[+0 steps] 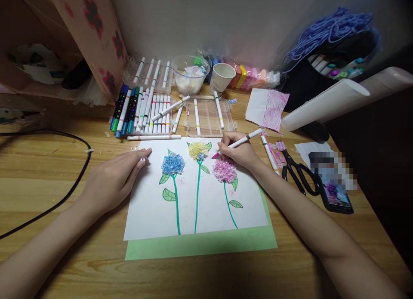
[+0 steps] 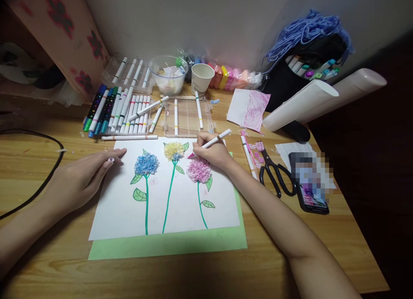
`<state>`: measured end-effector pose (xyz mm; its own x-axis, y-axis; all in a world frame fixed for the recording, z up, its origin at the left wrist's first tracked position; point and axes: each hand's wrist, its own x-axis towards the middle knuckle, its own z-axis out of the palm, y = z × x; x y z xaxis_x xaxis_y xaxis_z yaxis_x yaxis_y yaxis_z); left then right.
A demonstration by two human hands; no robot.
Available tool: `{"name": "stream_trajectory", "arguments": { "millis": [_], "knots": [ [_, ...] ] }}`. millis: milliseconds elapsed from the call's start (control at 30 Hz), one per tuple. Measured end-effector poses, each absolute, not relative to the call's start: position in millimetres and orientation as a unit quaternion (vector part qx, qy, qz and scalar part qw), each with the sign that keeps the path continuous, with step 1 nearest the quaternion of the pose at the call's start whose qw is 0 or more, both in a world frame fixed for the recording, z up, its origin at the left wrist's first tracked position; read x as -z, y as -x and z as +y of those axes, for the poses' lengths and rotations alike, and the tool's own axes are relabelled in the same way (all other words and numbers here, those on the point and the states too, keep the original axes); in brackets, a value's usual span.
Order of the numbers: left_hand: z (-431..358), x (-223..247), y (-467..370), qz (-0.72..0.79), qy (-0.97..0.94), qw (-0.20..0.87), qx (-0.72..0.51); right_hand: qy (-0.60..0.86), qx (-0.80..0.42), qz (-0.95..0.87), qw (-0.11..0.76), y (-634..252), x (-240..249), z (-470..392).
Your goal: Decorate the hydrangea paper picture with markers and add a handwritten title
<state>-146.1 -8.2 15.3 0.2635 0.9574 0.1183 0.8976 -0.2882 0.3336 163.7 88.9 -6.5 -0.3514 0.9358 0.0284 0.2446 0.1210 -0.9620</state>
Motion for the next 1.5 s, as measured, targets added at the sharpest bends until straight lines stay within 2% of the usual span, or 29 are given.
{"name": "stream_trajectory", "arguments": {
  "millis": [1500],
  "knots": [
    [-8.3,-15.4,147.0,0.585,-0.788,0.115,-0.152,0.464,-0.478,-0.653,0.361,-161.9,7.2,89.7]
  ]
}}
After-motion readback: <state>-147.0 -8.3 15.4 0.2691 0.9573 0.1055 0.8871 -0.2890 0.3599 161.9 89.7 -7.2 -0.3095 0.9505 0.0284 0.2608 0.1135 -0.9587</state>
